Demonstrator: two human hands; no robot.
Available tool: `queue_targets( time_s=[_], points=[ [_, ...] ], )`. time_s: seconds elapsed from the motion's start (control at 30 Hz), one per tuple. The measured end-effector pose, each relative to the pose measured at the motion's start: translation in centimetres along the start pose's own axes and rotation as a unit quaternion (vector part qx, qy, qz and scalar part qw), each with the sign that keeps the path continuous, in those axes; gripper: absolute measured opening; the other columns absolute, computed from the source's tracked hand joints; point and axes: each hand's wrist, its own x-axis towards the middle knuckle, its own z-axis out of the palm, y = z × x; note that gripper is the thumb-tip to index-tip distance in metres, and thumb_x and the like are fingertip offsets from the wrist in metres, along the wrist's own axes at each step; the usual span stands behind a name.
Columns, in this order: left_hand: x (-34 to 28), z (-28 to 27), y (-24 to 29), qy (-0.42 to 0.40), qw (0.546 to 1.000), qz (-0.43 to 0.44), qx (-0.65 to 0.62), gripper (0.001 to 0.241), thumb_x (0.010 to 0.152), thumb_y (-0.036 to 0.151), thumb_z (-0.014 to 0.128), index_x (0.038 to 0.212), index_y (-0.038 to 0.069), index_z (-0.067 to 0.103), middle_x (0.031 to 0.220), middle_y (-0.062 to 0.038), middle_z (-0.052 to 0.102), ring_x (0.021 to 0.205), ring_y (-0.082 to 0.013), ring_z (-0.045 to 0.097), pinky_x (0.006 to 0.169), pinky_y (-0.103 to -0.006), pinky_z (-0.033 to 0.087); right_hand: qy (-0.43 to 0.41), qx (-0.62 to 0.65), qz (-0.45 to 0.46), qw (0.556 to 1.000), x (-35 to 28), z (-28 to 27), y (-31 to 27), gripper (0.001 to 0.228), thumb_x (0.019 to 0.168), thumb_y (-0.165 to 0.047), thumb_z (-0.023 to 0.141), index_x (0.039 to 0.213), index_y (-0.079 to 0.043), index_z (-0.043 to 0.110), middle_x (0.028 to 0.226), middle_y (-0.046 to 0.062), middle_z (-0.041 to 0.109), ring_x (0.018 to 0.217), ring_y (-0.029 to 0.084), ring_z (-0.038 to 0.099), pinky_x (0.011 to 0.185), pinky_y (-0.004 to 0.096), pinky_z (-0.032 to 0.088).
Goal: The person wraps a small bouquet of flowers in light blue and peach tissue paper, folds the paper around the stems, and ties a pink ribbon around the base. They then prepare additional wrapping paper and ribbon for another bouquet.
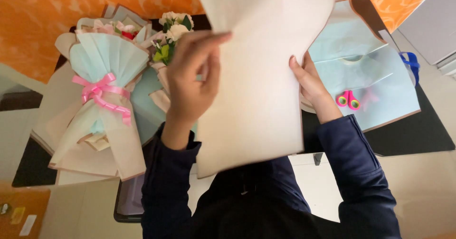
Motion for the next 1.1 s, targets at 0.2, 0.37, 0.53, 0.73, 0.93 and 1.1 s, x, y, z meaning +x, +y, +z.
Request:
queue_targets(
  time_s=[0.2,0.37,0.53,0.73,0.93,1.1],
  points=[
    [3.8,-0.5,-2.6,0.136,0.975,-0.121,-0.13,0.027,0.109,0.018,0.062,0.132,0.004,0.063,0.119,-0.004,0.054,0.107,-0.0099,0.053,0.071,-0.0207,0.048,-0.026,0.186,-0.02,0.982,0.6,-4.1,-3.8,0.061,0.091,-0.022,0.073,0.146,-0.008,0.049,0.145,0.012,0.06,0.131,0.024,0.061,0.114,0.041,0.053],
    [-0.7,4.9,-12.7,0.113,0.967,-0.192,-0.123,0.031,0.1,0.006,0.062,0.131,0.007,0.066,0.132,-0.01,0.063,0.121,-0.0183,0.062,0.078,-0.0266,0.056,0.039,-0.019,-0.004,0.999,-0.3,-5.4,-6.5,0.039,0.09,-0.016,0.076,0.125,-0.005,0.064,0.115,0.011,0.07,0.103,0.026,0.072,0.086,0.044,0.061],
    [-12.1,12.2,-20.3,-0.006,0.923,-0.386,-0.004,0.04,0.089,0.006,0.061,0.128,0.013,0.067,0.129,-0.012,0.061,0.124,-0.0334,0.06,0.096,-0.0404,0.056,0.102,-0.153,0.091,0.979,-0.8,-7.8,0.2,0.041,0.088,-0.017,0.08,0.123,-0.006,0.06,0.095,0.015,0.069,0.082,0.028,0.072,0.07,0.045,0.06],
    [-20.5,16.6,-25.9,-0.128,0.863,-0.474,0.121,0.043,0.087,0.009,0.061,0.129,0.012,0.068,0.127,-0.013,0.061,0.119,-0.036,0.064,0.102,-0.0497,0.051,0.036,-0.52,0.152,0.84,0.3,-9.7,6.3,0.067,0.089,-0.027,0.073,0.15,-0.011,0.049,0.127,0.023,0.069,0.124,0.04,0.063,0.103,0.053,0.054],
    [-18.5,15.0,-22.6,-0.133,0.838,-0.517,0.114,0.046,0.089,0.007,0.056,0.133,0.009,0.066,0.13,-0.018,0.058,0.123,-0.0411,0.06,0.105,-0.051,0.051,0.09,-0.757,0.008,0.647,6.1,-16.0,9.7,0.053,0.088,-0.007,0.061,0.138,-0.026,0.064,0.143,0.008,0.056,0.13,0.03,0.058,0.106,0.049,0.049],
    [-18.4,13.9,-22.4,-0.093,0.798,-0.596,0.016,0.043,0.083,0.016,0.058,0.124,0.023,0.072,0.123,-0.013,0.065,0.117,-0.0338,0.065,0.099,-0.0438,0.054,0.038,-0.762,0.05,0.645,8.3,-17.5,12.8,0.055,0.097,-0.011,0.047,0.139,-0.044,0.059,0.146,0.0,0.06,0.137,0.023,0.056,0.12,0.063,0.027]
  ],
)
